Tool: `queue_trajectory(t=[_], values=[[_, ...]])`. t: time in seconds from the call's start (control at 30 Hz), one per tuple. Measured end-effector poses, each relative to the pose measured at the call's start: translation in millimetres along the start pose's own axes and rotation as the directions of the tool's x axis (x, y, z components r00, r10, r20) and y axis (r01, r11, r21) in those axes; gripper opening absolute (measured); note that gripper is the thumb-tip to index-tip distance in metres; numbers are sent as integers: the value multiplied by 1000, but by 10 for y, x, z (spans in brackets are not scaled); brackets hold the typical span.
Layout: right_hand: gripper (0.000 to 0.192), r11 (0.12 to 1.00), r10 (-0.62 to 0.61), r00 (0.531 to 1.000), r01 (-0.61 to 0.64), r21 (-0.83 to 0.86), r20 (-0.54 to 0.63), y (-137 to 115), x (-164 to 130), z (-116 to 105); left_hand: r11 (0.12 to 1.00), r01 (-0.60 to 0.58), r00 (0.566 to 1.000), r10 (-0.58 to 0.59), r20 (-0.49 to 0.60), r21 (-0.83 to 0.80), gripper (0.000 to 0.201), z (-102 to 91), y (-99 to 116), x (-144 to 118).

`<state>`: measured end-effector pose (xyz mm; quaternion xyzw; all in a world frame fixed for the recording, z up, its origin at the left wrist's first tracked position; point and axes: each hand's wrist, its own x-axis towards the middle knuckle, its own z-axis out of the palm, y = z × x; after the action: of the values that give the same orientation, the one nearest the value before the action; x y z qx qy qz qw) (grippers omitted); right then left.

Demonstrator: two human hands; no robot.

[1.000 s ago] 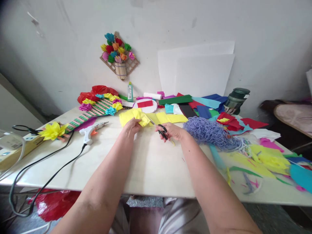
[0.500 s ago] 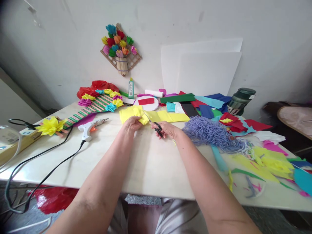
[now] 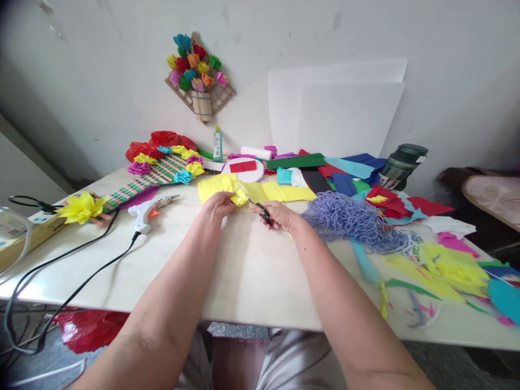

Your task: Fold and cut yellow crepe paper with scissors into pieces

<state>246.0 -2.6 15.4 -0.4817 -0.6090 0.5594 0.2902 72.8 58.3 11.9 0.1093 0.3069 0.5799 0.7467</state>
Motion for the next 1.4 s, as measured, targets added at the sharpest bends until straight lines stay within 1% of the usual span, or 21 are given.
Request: queue_trajectory(t=[0.3, 0.7, 0.97, 1.13, 1.4], values=[[39, 1000, -7, 1000, 8, 20, -28, 16, 5, 18, 1000, -11, 999, 11, -39, 12, 44, 26, 13, -24], [37, 1000, -12, 999, 12, -5, -53, -2, -1, 59, 999, -55, 998, 55, -39, -1, 46, 8, 12, 6], [37, 1000, -4, 997, 3, -25, -72, -1, 10, 72, 999, -52, 998, 52, -29, 2, 45, -16, 9, 41], [35, 1000, 12, 996, -12, -4, -87, -13, 4, 96, 998, -69, 997, 69, -19, 2, 46, -11, 6, 31], [32, 1000, 8, 994, -6, 16, -105, -17, -10, 120, 996, -86, 995, 86, -46, -4, 47, -8, 16, 31]])
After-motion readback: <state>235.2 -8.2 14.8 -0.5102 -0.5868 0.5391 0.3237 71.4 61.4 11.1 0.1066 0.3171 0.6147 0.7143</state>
